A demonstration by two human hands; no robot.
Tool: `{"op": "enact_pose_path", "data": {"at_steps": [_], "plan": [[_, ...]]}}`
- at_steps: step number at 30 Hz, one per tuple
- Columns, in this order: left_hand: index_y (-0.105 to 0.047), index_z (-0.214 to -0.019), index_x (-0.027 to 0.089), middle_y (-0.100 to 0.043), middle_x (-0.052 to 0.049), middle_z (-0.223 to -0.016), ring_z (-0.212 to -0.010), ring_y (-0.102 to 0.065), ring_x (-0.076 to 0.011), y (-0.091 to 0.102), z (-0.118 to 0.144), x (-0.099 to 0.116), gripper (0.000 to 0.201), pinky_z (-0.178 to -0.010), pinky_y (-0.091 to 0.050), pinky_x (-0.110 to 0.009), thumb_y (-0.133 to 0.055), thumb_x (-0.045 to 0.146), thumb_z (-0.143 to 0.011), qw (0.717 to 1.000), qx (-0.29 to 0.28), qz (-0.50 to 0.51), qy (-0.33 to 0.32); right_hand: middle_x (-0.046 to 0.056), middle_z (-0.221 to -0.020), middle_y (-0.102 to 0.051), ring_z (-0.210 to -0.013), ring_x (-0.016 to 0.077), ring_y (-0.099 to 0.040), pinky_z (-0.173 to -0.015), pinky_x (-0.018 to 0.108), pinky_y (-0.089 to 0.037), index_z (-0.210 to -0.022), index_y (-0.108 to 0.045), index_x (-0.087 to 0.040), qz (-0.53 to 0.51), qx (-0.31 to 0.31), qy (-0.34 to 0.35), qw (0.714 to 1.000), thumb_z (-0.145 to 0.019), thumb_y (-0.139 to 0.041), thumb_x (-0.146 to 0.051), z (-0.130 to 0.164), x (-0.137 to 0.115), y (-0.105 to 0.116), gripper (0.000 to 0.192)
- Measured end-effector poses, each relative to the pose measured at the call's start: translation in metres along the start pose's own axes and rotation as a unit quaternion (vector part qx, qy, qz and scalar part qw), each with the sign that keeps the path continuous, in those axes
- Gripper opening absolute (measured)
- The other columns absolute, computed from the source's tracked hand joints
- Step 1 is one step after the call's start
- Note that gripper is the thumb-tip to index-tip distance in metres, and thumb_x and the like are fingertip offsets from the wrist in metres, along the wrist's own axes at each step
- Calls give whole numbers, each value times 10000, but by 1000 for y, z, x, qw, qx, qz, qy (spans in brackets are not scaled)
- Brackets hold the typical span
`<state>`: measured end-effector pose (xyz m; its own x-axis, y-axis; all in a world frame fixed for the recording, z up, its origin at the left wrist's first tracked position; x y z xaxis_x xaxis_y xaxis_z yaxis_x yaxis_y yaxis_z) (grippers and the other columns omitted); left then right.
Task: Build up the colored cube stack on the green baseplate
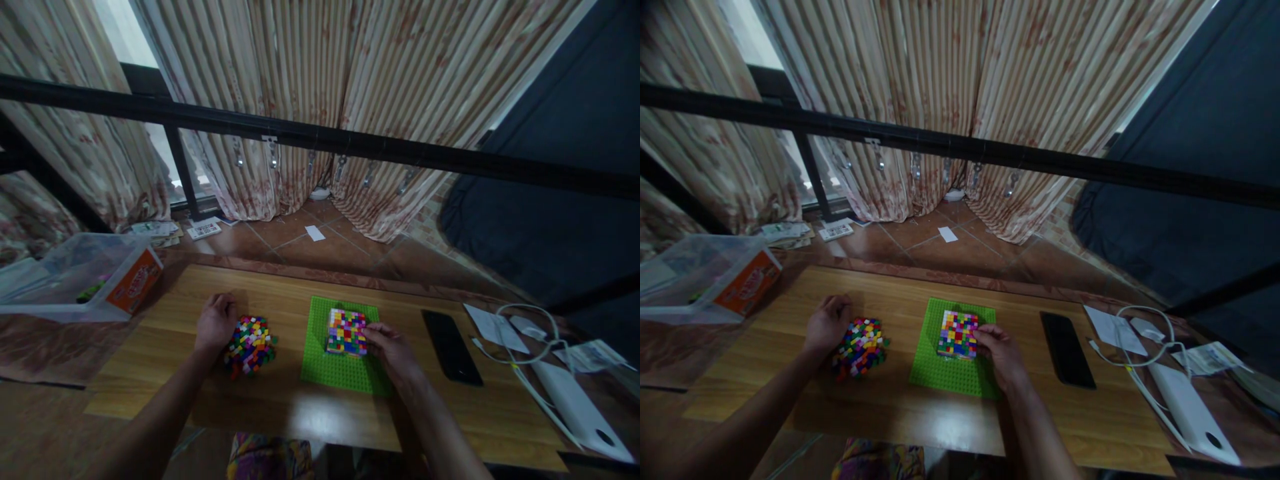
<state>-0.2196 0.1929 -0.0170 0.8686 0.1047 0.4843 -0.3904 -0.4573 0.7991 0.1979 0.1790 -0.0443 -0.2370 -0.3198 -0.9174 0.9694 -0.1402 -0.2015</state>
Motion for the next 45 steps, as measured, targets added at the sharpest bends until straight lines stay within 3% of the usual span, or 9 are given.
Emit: {"op": "enact_pose_path", "data": {"at_steps": [11,23,30,45], "plan": [[-624,-860,192,-649,-92,-972,-920,-619,-232,-1,0,-2,207,-829,-507,-345,-426,247,-834,1000,-4,4,5,-23,-599,-640,-570,146,-582,-565,268,-462,-599,-631,-205,-13,31,1,999,-562,-845,-367,5,5,-4,271],[-632,-879,189,-654,-94,-977,-942,-625,-231,-1,2,-1,200,-825,-504,-335,-441,231,-839,1000,3,-2,13,-34,-592,-615,-549,119,-534,-538,240,-423,-588,-607,-204,-37,9,-19,999,-578,-840,-345,2,14,-5,273],[-630,-868,186,-653,-100,-984,-943,-617,-241,-1,1,-1,200,-818,-498,-341,-438,232,-837,1000,-10,-11,17,-38,-569,-633,-498,120,-539,-501,246,-408,-624,-615,-211,13,49,-29,998,-584,-803,-378,3,10,-9,255],[-653,-898,173,-655,-114,-1002,-940,-617,-237,-2,2,-1,266,-843,-499,-346,-394,206,-850,1000,-15,-10,9,-14,-532,-631,-454,106,-534,-409,202,-385,-654,-632,-198,36,64,-17,997,-609,-768,-420,3,9,-11,264]]}}
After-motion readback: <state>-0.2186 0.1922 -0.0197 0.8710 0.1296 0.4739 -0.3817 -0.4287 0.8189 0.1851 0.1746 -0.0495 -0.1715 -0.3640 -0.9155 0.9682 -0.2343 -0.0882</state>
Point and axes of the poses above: each hand's wrist, its own z-axis away from the middle knuckle, its own y-axis out of the back of the hand, x = y × z, the point moved 9 cm from there along -z, towards the middle knuckle
